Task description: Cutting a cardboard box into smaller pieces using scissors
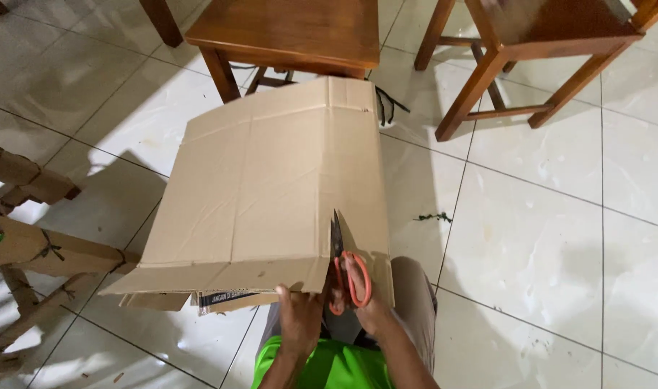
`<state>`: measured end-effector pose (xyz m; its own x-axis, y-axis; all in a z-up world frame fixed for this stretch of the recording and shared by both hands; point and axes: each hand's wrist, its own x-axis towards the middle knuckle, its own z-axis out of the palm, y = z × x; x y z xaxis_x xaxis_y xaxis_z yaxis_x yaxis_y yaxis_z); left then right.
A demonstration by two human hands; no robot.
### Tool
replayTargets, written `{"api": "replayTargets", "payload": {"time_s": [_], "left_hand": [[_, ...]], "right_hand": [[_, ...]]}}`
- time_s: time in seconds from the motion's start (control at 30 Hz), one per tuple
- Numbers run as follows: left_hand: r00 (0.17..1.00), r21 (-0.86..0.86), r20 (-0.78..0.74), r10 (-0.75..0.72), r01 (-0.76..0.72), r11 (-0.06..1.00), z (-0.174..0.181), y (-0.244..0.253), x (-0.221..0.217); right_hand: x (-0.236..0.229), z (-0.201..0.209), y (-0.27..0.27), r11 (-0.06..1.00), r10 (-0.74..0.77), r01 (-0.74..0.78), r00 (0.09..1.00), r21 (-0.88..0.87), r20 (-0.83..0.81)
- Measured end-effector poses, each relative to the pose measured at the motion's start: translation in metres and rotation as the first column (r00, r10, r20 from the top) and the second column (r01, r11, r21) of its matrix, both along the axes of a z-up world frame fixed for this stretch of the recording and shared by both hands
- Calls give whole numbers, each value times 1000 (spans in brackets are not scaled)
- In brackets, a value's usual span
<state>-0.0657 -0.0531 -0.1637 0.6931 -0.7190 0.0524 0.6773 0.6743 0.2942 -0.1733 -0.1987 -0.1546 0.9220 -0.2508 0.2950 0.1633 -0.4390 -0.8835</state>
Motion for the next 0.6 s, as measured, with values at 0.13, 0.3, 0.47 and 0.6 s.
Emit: {"api": "replayTargets", "payload": {"time_s": [0.13,0.3,0.47,0.6], "left_hand": [[996,288,-30,81,-69,955,-6,13,3],[922,381,-351,167,-22,924,89,8,15],[871,352,-459,177,-4,936,70,10,27],[847,455,-454,275,-45,889,68,6,25]], "right_hand": [[21,36,18,460,6,202,973,864,-231],[39,43,31,334,-168,330,943,883,-289],[46,120,40,354,-12,535,823,767,-568],[47,111,37,408,49,572,765,712,-643]]}}
